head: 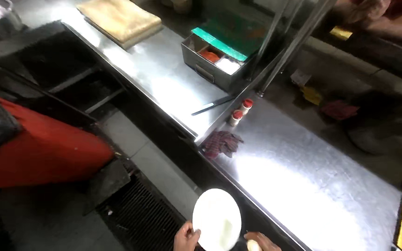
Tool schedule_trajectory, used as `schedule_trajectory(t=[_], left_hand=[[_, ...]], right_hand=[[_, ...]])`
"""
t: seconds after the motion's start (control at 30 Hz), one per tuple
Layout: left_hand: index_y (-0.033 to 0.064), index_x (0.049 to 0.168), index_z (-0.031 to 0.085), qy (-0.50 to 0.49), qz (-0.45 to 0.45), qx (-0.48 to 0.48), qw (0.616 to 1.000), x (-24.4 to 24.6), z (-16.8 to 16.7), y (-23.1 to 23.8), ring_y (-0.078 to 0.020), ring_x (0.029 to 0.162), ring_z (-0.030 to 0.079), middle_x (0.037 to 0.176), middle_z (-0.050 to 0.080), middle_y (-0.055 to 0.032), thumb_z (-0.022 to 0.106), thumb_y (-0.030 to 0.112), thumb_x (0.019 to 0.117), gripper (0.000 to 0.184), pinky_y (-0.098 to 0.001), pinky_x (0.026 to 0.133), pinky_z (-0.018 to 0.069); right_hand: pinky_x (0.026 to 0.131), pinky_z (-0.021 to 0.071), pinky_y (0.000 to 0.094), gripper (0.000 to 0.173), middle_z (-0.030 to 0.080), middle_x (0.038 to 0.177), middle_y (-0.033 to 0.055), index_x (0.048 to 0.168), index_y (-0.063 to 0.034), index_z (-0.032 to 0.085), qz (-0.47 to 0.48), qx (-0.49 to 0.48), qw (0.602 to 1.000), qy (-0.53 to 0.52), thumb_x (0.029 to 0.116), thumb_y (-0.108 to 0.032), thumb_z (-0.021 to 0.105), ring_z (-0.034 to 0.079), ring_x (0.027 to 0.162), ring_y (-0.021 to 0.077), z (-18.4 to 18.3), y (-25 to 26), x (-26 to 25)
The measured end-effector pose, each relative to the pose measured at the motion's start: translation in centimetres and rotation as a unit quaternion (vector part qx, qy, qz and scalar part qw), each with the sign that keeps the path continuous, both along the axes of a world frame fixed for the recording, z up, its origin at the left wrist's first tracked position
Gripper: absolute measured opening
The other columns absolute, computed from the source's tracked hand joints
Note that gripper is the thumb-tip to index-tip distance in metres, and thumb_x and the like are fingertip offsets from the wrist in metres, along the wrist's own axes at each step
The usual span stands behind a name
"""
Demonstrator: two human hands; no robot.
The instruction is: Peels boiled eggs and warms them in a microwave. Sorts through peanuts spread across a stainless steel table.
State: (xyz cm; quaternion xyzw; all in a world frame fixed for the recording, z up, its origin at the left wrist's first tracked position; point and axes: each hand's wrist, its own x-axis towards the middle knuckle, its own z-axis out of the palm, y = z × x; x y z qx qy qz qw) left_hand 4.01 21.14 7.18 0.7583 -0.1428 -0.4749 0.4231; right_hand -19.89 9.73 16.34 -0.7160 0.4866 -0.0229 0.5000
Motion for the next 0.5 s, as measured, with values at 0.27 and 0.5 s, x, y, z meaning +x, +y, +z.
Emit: schedule_trajectory(t=[0.27, 0.5], left_hand=[[-0.0034, 0.107, 0.055, 0.062, -0.052, -0.103, 0.991, -5.1, 2.4, -12.6, -0.0167, 0.069, 0.066, 0.082, 0.066, -0.0100, 0.065, 0.002, 0.0903, 0.020, -0.0337, 0.062, 0.0579], [-0.0046, 0.129, 0.053, -0.034, -0.208, -0.074, 0.975, -10.6, -1.5, -27.1, -0.0312, 0.084, 0.071, 0.096, 0.071, -0.0209, 0.067, 0.011, 0.0936, 0.041, -0.0495, 0.078, 0.0588]], right_hand=[[0.086, 0.0582, 0.0522, 0.042, 0.060, 0.134, 0.0196, 0.134, -0.0094, 0.065, 0.047, -0.067, 0.985, 0.153, 0.0926, -0.018, 0.067, 0.069, 0.104, 0.0363, -1.1, -10.6, 3.3], [0.088, 0.0569, 0.0546, 0.047, 0.056, 0.141, 0.0194, 0.138, -0.0146, 0.063, -0.064, -0.063, 0.974, 0.210, 0.0907, -0.018, 0.068, 0.068, 0.107, 0.0376, -5.1, -21.7, -1.4]])
